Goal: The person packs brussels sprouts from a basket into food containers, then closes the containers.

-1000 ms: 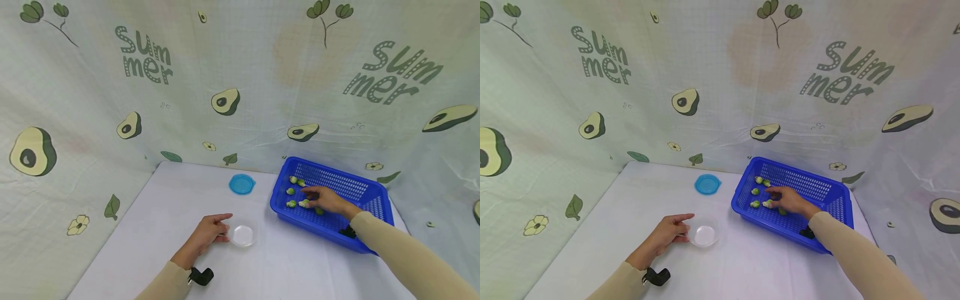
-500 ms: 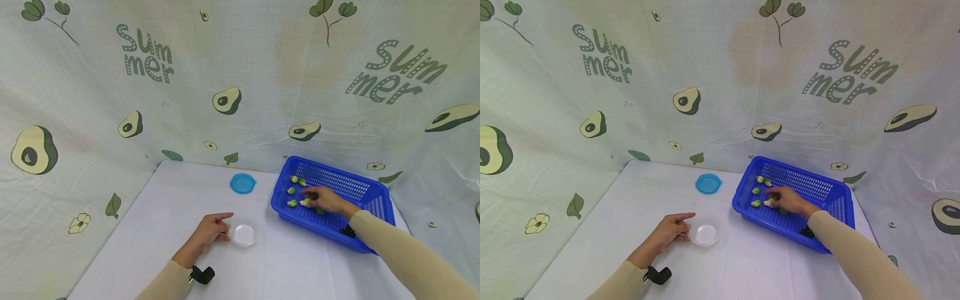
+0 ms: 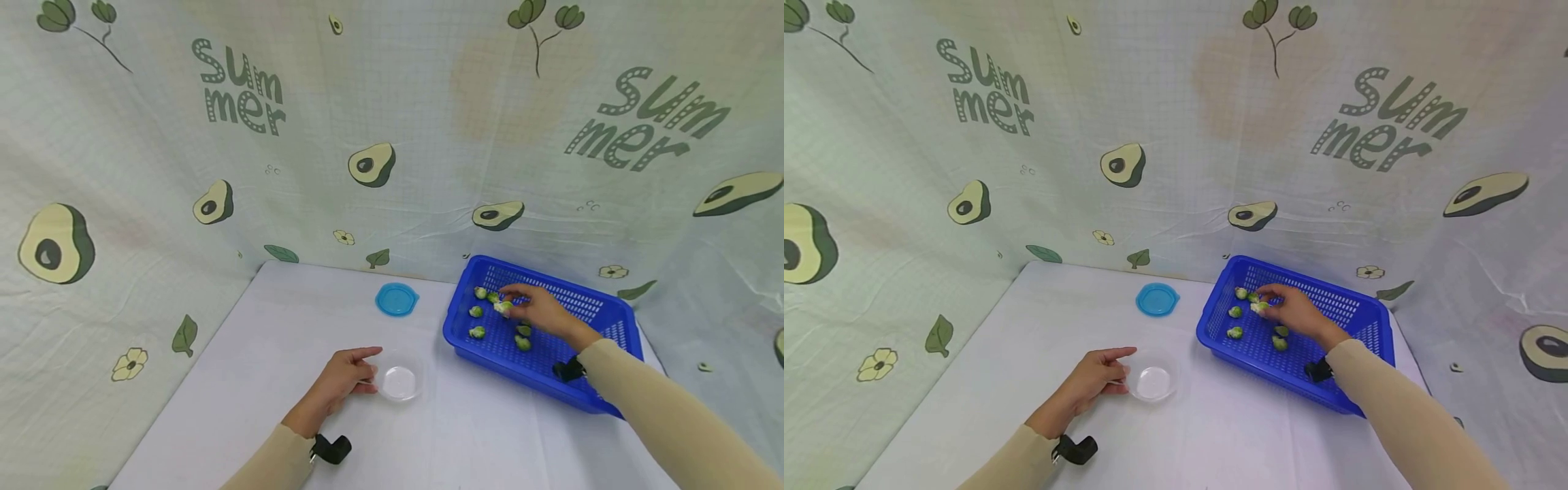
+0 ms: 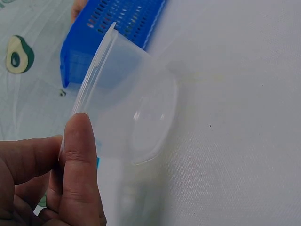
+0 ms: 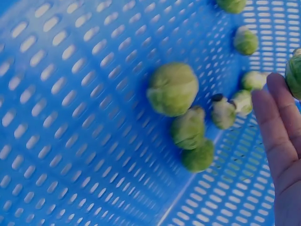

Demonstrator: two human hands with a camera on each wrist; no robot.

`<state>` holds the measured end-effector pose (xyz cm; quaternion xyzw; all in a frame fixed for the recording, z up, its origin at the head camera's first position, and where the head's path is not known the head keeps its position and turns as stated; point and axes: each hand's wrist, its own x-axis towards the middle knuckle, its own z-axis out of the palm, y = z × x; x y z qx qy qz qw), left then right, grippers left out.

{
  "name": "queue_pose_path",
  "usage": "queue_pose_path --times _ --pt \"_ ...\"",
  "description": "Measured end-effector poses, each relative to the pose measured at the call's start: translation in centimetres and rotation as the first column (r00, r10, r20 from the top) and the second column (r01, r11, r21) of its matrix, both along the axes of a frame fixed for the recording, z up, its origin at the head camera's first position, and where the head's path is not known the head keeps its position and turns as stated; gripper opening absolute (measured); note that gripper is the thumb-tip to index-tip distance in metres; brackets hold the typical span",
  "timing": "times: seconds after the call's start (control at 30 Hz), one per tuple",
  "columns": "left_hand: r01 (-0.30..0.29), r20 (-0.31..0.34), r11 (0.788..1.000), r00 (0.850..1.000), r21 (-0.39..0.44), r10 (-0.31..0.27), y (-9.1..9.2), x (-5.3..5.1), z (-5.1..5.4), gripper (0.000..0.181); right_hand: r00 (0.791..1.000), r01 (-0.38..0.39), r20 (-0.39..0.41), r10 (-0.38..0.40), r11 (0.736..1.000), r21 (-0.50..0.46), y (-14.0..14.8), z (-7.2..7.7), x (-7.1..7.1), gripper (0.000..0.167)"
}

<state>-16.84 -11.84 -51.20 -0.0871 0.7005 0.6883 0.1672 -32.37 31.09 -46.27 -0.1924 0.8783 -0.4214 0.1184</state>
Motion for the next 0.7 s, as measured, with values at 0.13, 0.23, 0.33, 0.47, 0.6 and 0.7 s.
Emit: queue_pose_path --times 0.13,0.23,0.33,0.47,0.6,0.7 --pt "-0.004 -0.001 1.000 1.000 -0.004 0.004 0.1 0.2 0.2 0.051 1.000 0.023 0.002 -0.023 1.000 0.014 -0.3 0.9 0.6 0.046" --pt "-0.005 0.002 1.000 1.000 -0.006 0.005 0.1 0.1 0.1 0.051 0.999 0.041 -0.013 -0.040 0.998 0.049 -0.5 1.5 0.9 0.041" --pt "-0.004 0.004 1.000 1.000 -0.007 0.004 0.1 0.1 0.2 0.051 0.999 0.049 -0.005 -0.049 0.998 0.046 -0.5 2.1 1.2 0.042" --pt "-0.002 0.002 1.000 1.000 -0.003 0.002 0.1 0.1 0.2 0.052 0.998 0.057 0.036 -0.057 0.998 -0.006 -0.5 2.9 1.6 0.045" --pt "0.000 -0.007 1.000 1.000 0.001 0.000 0.1 0.2 0.2 0.053 0.997 0.071 0.029 -0.070 0.997 -0.023 -0.4 3.7 1.9 0.045" --pt "0.000 -0.008 1.000 1.000 0.001 0.000 0.1 0.2 0.2 0.053 0.997 0.075 0.000 -0.075 0.997 -0.014 -0.3 4.3 2.3 0.045"
